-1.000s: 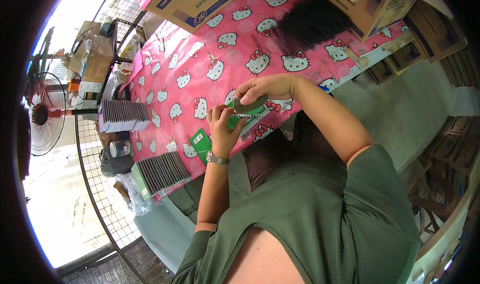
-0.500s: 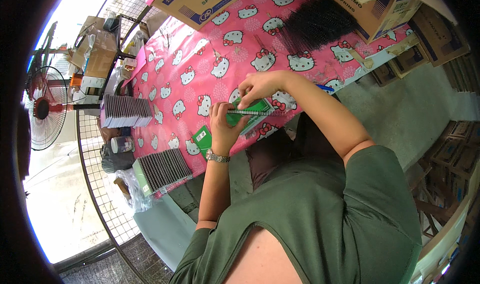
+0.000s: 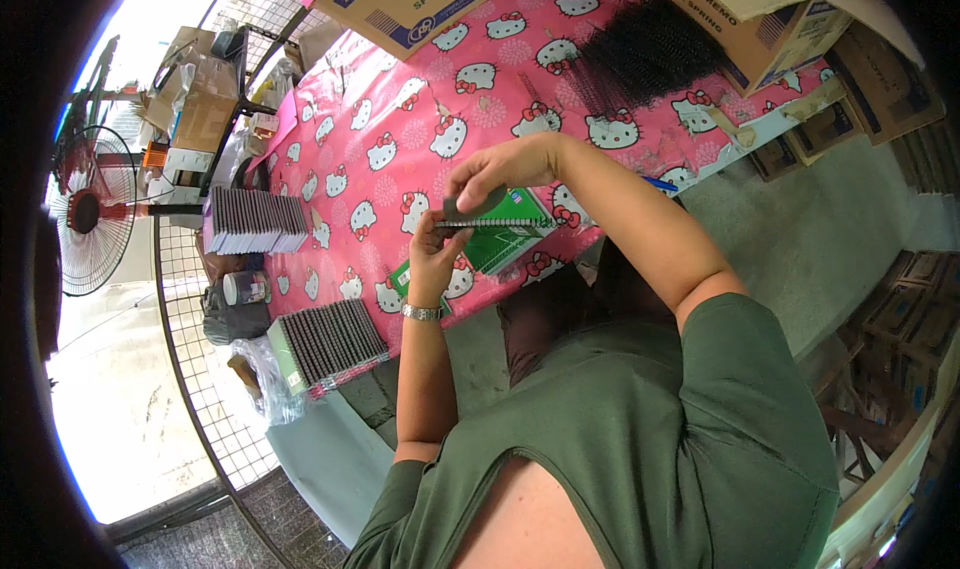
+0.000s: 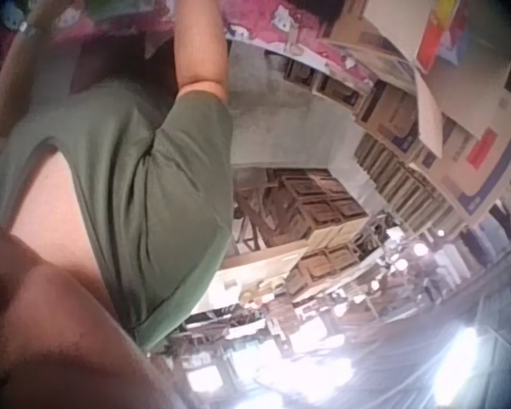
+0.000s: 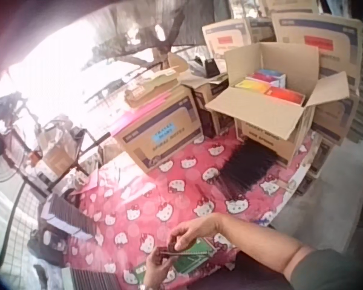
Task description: The person organizes and stacks small green notebooks, سپس inserts black spiral bindings into the pre-punched holes of individual notebooks and uses a blue tool to crimp the ends of the bindings.
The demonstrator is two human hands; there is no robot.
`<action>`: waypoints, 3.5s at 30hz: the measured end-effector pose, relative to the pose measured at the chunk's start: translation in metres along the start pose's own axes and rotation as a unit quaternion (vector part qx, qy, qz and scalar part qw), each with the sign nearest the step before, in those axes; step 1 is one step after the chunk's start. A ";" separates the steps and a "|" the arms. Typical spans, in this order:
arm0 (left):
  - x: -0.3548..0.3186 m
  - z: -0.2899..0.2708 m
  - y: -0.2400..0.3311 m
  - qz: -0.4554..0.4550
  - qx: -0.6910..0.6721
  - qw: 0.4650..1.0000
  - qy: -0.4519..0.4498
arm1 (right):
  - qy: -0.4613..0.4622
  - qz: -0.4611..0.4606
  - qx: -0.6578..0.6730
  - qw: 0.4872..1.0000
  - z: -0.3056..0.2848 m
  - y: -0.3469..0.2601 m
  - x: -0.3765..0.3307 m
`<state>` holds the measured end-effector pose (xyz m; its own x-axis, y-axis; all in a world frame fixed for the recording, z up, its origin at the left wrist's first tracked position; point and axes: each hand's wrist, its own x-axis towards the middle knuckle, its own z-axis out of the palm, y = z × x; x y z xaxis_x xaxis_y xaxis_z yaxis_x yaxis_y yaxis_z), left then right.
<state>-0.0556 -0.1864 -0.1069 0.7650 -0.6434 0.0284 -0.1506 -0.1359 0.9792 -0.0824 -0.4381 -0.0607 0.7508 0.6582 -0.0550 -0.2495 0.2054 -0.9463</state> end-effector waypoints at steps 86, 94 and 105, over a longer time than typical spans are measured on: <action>-0.014 0.046 0.044 0.204 0.489 0.847 0.041 | 0.361 -0.165 -0.363 0.843 0.061 0.056 -0.061; -0.012 0.050 0.040 0.218 0.481 0.848 0.052 | 0.300 -0.097 -0.320 0.893 0.049 0.052 -0.061; -0.020 0.056 0.043 0.196 0.493 0.848 0.017 | 0.262 -0.009 -0.439 0.859 0.074 0.015 -0.061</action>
<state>-0.1122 -0.2219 -0.0768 0.5513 -0.7641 0.3350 -0.8339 -0.4918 0.2505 -0.1768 -0.4216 -0.0481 0.9794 0.1972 0.0442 0.1505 -0.5656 -0.8108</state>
